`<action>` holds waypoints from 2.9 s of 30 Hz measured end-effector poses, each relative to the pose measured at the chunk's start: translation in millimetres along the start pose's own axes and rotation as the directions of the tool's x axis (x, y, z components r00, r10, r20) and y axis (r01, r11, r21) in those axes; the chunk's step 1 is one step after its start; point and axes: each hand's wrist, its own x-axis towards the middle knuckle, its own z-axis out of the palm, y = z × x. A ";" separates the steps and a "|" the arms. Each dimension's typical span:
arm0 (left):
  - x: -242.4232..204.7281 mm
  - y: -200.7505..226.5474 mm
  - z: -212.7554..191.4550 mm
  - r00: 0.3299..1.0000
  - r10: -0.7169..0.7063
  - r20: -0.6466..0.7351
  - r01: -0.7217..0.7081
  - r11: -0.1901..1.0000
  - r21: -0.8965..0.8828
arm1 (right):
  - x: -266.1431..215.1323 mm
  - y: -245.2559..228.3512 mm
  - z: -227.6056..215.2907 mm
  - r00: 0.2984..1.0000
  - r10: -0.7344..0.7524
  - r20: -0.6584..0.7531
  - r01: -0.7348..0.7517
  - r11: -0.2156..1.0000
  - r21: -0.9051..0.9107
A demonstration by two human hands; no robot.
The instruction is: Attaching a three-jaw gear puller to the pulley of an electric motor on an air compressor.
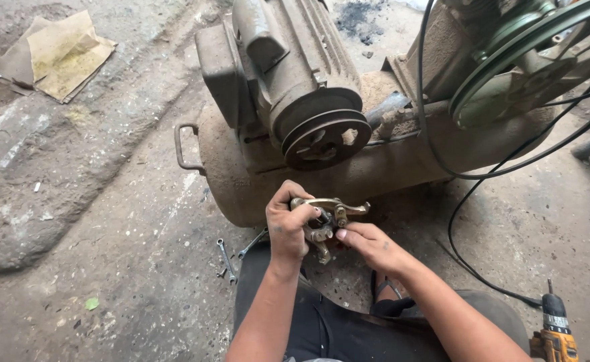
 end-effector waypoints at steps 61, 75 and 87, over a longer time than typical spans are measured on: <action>3.1 18.4 8.6 0.985 -0.021 0.174 0.010 0.998 0.060 | -11.4 -27.5 -10.4 0.997 -0.001 0.077 -0.004 0.998 0.069; -2.3 32.0 13.7 0.981 -0.114 0.158 0.121 0.992 -0.033 | -9.7 -27.0 -19.1 0.971 0.007 0.240 -0.014 0.999 0.029; 7.9 26.1 6.5 0.996 -0.065 0.068 0.068 0.997 -0.030 | 9.4 0.3 -17.4 0.954 -0.237 0.185 0.241 0.971 0.004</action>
